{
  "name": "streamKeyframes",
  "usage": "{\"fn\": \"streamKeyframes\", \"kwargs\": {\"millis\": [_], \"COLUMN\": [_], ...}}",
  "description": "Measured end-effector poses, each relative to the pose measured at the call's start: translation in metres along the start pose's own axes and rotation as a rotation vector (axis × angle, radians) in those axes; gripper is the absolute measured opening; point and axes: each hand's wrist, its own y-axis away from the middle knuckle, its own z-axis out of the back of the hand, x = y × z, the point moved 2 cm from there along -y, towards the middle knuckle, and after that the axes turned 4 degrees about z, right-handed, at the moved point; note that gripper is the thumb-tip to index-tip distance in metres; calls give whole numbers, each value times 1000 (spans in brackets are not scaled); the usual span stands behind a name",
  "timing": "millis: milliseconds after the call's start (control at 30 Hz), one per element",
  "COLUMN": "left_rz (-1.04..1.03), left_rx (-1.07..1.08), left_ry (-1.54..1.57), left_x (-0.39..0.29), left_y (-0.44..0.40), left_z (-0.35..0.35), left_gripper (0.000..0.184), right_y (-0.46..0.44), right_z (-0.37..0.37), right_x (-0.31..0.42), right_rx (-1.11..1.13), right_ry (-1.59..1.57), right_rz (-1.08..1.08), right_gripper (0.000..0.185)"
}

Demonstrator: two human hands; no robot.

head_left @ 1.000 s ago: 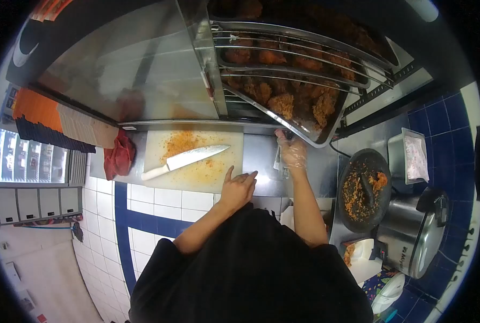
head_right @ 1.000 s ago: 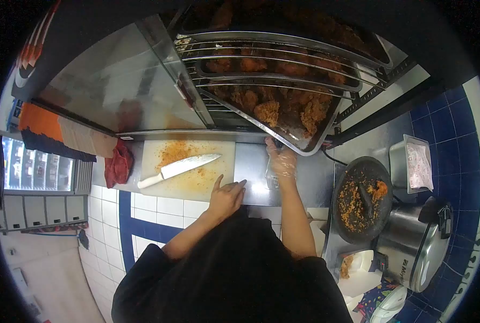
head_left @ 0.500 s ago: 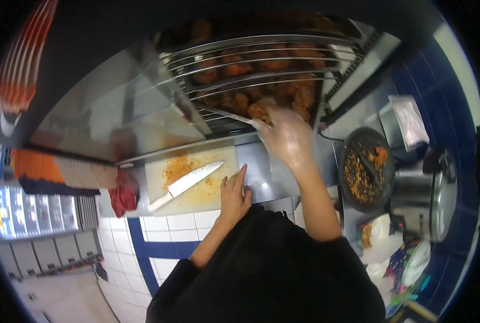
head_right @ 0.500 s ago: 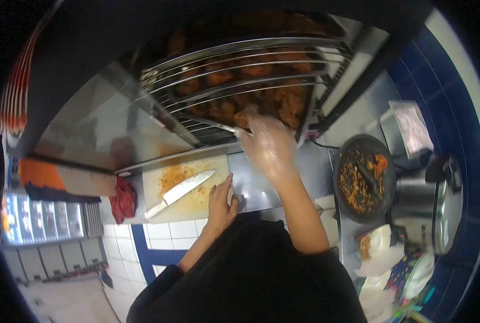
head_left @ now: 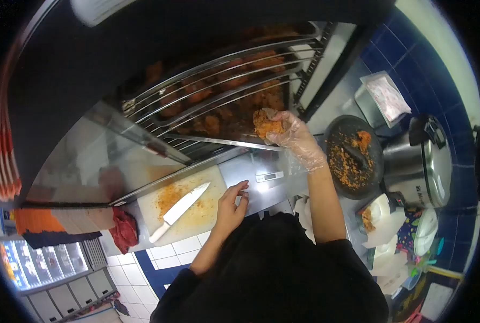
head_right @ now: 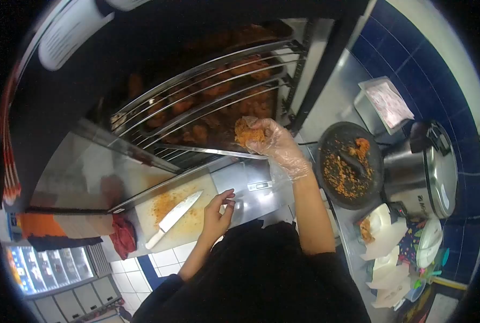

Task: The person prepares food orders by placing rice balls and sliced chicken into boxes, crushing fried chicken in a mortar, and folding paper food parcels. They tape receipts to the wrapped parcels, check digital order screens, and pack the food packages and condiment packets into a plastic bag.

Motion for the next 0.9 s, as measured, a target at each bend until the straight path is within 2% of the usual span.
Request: {"fn": "streamKeyframes", "kwargs": {"millis": [33,100,167,233,300,367,400,433,500,533,600,667,700,733,767,800,833,867,900], "left_rz": [-5,-11,-59,-61,-92,-45,35,29,218,134,-145,-486,-496,-667,-854,-945,-1038,-1067,-1089], "left_rx": [63,124,194,184,239,215,296,334,471,480,430,352,404,348,293,342,374,483,576], "left_ry": [22,30,2,-8,0,3,-11,-11,-80,-130,-185,-320,-488,-634,-757,-829,-898,-1000,-1121], "left_x": [-2,-9,-22,-35,-51,-62,-68,-72,-75,-78,-72,-100,-104,-106,-106,-105,-105,-101,-96], "left_y": [-5,-14,-21,-22,-28,-20,-16,-16,-12,-17,-40,-82,-109,-136,-155,-166,-177,-188,-197], "left_z": [-7,-19,-30,-37,-54,-65,-71,-83,-108,-125,-176,-236,-274,-311,-343,-367,-388,-403,-412], "left_gripper": [35,35,32,31,29,27,27,27,27,26,26,27,30,34,38,39,41,42,43], "right_y": [6,3,-3,-11,-8,27,57,81,134,162,208,226,239,243,242,246,253,262,268], "right_z": [5,4,-1,-2,9,30,48,75,123,153,203,221,229,242,241,245,242,238,237], "right_x": [2,10,19,6,5,21,43,34,33,11,-12,-12,-13,-37,-34,-36,-34,-35,-35], "right_rx": [-39,-67,-42,5,67,5,-61,-166,-327,-443,-581,-606,-633,-628,-645,-545,-542,-657,-722], "right_ry": [-186,-162,87,45,179,6,192,308,498,441,862,881,896,821,842,917,1153,1275,1236], "right_rz": [6,64,-8,48,321,312,348,271,137,68,-78,-147,-217,12,-32,-221,-234,-230,-222], "right_gripper": [36,37,39,39,39,38,37,37,36,35,39,39,39,39,41,43,45,46,47]}}
